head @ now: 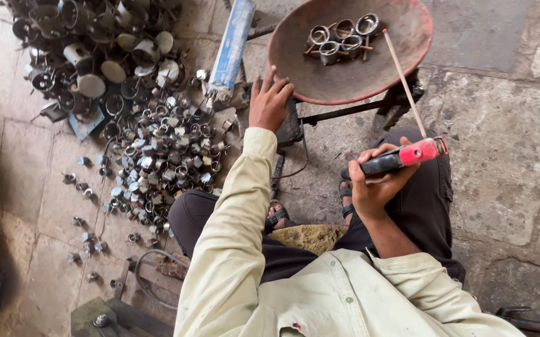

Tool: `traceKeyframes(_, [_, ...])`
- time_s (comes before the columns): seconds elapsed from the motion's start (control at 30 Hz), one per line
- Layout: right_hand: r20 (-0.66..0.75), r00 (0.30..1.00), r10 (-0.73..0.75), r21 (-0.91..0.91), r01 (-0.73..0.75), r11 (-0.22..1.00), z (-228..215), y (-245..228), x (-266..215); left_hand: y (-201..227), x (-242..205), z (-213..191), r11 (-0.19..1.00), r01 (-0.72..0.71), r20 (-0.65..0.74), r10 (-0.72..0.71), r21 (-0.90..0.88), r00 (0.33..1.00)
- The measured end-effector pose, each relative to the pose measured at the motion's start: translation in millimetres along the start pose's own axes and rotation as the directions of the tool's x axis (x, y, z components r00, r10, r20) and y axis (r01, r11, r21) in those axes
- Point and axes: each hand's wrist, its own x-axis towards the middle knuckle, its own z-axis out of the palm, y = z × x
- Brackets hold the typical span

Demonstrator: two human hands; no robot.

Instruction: The person sits on the floor and repeatedly picks up small metal parts from a large pile, places them on a metal stand, and welds them using a handheld welding tool. After welding, the person drops the finished parts into a large red basin.

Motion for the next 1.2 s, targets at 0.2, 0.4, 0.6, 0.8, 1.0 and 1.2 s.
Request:
traceKeyframes(0.2, [-0.020,0.998,-0.066,-0.018,0.066,0.998,-16.5,-14.9,5.0,20.6,-7.0,37.9,0.975,-0.024,0.209,0.071,-0.220,0.975])
traceKeyframes(0.4, [-0.068,0.993,-0.091,-0.002,0.091,0.996,-25.0,-21.9,3.7,177.4,28.8,104.7,0.950,-0.167,0.054,0.187,-0.265,0.981])
traceKeyframes(0.6, [-0.120,0.979,-0.167,0.009,0.170,0.985,-33.7,-30.2,6.1,255.6,95.2,121.3,0.792,0.242,0.310,-0.070,-0.560,0.948])
traceKeyframes(0.8, [-0.165,0.982,-0.092,0.078,0.106,0.991,-36.3,-27.4,13.2,155.4,70.5,106.8,0.866,0.133,0.092,-0.101,-0.482,0.991])
traceKeyframes(1.0, [-0.113,0.992,-0.051,0.060,0.058,0.996,-28.6,-26.4,11.4,79.7,30.2,94.4,0.990,0.048,0.356,0.003,-0.134,0.935])
traceKeyframes(1.2, [-0.058,0.998,-0.005,0.054,0.009,0.999,-19.1,-29.3,9.4,39.4,19.8,124.3,0.972,-0.180,0.260,0.214,-0.149,0.942])
